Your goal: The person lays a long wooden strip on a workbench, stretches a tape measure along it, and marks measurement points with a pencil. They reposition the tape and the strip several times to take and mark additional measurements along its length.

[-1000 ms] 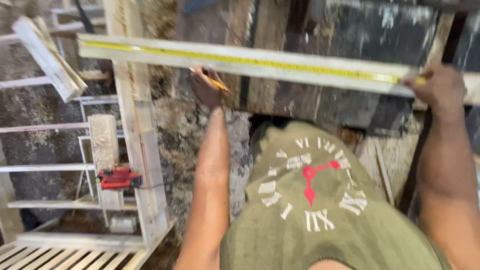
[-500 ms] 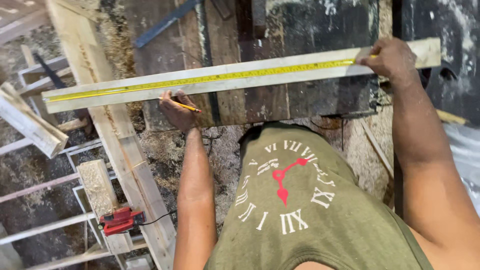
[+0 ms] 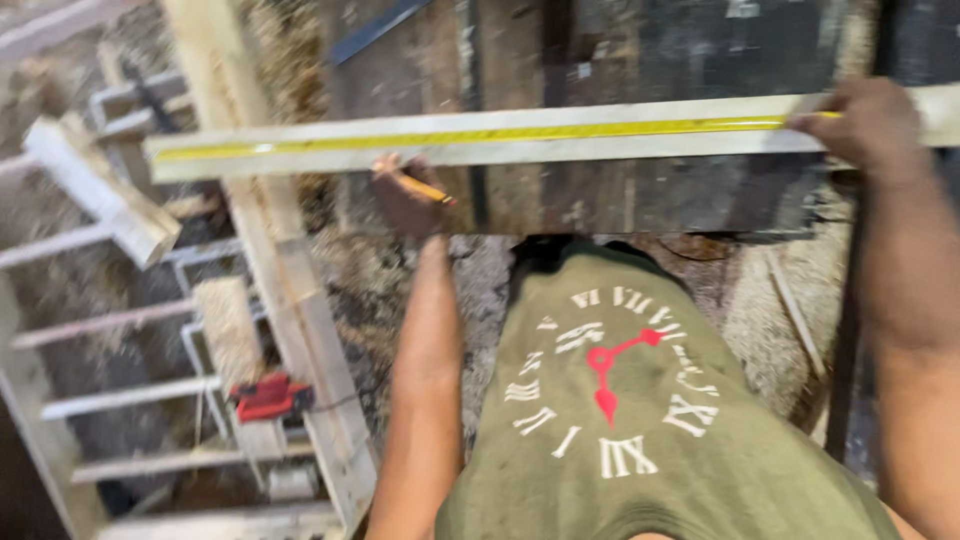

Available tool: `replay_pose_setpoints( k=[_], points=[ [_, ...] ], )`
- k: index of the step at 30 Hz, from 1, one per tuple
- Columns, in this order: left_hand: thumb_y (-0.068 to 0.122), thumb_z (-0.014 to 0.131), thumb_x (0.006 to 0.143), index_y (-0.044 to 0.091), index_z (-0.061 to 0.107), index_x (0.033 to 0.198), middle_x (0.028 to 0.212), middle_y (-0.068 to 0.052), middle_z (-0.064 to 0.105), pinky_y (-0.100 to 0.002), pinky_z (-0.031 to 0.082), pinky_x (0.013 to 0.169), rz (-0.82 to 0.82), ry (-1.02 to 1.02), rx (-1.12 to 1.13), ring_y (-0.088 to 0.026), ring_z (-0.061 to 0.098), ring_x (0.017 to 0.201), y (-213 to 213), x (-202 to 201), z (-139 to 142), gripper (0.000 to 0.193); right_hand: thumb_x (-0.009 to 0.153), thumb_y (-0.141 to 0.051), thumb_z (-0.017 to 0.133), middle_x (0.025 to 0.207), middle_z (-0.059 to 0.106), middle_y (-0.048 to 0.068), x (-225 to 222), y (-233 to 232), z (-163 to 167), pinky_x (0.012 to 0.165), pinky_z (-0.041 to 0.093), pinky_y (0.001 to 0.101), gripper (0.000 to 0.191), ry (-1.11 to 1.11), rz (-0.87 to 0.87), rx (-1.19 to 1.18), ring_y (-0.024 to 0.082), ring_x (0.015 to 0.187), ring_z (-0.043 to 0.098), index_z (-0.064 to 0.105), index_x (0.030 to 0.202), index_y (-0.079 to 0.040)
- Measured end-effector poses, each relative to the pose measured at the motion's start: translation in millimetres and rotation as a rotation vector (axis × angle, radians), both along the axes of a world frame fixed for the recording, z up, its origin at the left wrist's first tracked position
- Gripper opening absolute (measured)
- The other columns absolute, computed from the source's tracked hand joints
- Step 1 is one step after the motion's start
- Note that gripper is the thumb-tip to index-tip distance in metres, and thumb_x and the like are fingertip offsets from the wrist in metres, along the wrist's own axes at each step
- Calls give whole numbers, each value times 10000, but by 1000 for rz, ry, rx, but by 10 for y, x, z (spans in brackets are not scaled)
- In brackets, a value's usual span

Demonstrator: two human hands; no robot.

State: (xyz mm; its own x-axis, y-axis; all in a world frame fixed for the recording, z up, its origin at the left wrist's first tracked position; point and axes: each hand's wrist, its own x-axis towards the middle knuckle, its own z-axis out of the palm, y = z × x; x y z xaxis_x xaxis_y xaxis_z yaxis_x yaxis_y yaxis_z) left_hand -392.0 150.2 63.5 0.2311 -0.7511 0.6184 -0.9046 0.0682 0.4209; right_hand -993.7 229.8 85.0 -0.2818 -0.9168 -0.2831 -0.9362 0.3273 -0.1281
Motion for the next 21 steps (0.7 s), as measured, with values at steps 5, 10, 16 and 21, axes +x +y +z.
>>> replay_pose_setpoints(
  k=[5,10,16,21],
  points=[
    [340,646,1032,31,585,1252,1301,-202,638,-519,469,1099,-25,37,60,-395,588,1279,-7,33,174,384,942,-541,866,902,761,188,211,-12,-47,800,562,480,457,-35,38,-31,358,873,727,810,1012,-92],
    [344,661,1002,32,566,1288,1335,-249,611,-510,467,1083,-79,154,79,-426,561,1303,-18,46,294,434,959,-528,840,923,756,195,389,-26,60,817,558,473,465,-141,27,5,354,885,725,793,1038,-72],
    [356,648,1021,50,545,1321,1352,-241,600,-506,470,1101,-109,144,107,-415,563,1318,-10,164,249,441,980,-512,809,948,751,203,353,-75,-125,837,555,464,474,-386,-101,86,348,898,724,772,1069,-47],
    [364,655,1009,49,532,1331,1388,-255,589,-489,469,1085,-124,163,99,-415,567,1284,-3,199,264,467,997,-498,782,968,746,210,285,-93,-141,854,551,457,482,-503,-173,131,344,910,722,755,1094,-27]
  ],
)
